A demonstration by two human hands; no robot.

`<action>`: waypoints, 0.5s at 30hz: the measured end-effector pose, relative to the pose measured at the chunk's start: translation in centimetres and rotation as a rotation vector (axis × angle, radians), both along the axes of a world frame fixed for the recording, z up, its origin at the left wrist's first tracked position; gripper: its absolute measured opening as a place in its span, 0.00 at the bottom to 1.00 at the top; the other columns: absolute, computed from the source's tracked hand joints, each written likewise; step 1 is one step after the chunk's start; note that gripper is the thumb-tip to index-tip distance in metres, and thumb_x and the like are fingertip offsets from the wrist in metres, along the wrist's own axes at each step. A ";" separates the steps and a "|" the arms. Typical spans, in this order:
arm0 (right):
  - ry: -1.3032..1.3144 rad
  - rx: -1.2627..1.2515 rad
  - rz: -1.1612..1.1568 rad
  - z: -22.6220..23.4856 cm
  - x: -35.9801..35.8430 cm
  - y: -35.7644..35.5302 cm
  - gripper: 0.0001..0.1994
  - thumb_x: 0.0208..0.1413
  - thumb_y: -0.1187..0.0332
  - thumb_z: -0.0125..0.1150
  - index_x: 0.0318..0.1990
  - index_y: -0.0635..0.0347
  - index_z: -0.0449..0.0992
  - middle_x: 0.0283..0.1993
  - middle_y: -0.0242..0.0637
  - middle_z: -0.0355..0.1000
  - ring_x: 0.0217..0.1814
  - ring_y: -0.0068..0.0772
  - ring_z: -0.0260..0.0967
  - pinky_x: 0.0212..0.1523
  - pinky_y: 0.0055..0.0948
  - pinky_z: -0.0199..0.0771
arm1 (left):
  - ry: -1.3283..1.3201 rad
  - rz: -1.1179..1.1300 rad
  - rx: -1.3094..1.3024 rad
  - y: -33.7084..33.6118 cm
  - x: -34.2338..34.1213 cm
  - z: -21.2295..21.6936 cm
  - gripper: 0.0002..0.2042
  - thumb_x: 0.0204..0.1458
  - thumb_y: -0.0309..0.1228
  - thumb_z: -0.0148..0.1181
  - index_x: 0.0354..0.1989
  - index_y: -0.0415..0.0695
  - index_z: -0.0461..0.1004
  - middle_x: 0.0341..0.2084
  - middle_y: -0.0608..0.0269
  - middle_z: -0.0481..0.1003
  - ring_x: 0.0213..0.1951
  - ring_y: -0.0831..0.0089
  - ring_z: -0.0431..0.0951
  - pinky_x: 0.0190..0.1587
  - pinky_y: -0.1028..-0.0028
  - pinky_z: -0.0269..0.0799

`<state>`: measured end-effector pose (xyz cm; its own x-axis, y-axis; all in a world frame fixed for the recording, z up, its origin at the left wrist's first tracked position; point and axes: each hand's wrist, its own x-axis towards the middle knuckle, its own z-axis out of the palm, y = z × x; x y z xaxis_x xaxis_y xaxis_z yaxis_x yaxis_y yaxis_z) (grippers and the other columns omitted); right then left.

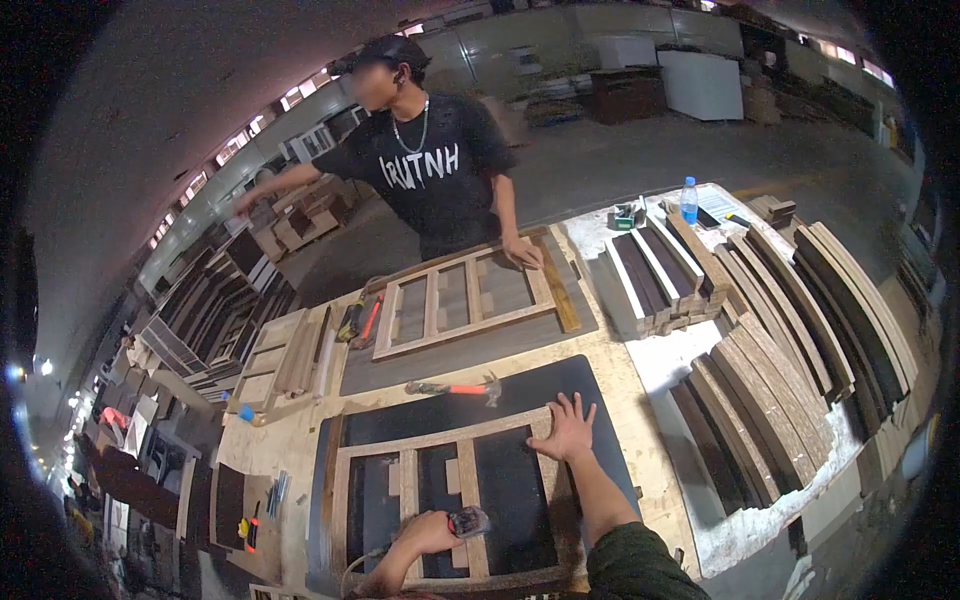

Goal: The person constructs a wooden frame on a workbench by holding the wooden pieces in position and fastening them together using a pneumatic nail gun before lifting and flipping the frame.

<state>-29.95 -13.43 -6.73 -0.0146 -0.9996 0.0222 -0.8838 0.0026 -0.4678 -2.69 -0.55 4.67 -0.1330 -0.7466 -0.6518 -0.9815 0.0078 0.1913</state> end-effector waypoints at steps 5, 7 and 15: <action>-0.007 0.001 -0.010 -0.4 -0.1 -0.2 0.49 0.32 0.35 0.63 0.63 0.51 0.61 0.71 0.35 0.47 0.76 0.45 0.29 0.70 0.59 0.20 | 0.026 0.009 0.004 -0.2 0.1 -0.3 0.24 0.40 0.51 0.60 0.33 0.40 0.79 0.34 0.44 0.77 0.41 0.49 0.77 0.44 0.59 0.73; -0.013 -0.003 -0.008 -0.6 0.0 -0.2 0.49 0.31 0.35 0.64 0.63 0.51 0.61 0.71 0.36 0.48 0.76 0.45 0.29 0.70 0.59 0.21 | 0.027 0.005 0.015 -0.3 0.2 -0.5 0.24 0.40 0.51 0.60 0.33 0.40 0.79 0.34 0.44 0.77 0.41 0.49 0.77 0.45 0.59 0.73; -0.039 -0.052 -0.022 -1.1 -0.1 -0.5 0.49 0.29 0.35 0.64 0.61 0.51 0.63 0.71 0.36 0.49 0.76 0.45 0.32 0.70 0.59 0.22 | 0.004 0.006 0.012 -0.4 0.2 -0.6 0.25 0.40 0.51 0.60 0.35 0.39 0.79 0.36 0.43 0.77 0.42 0.48 0.77 0.46 0.59 0.72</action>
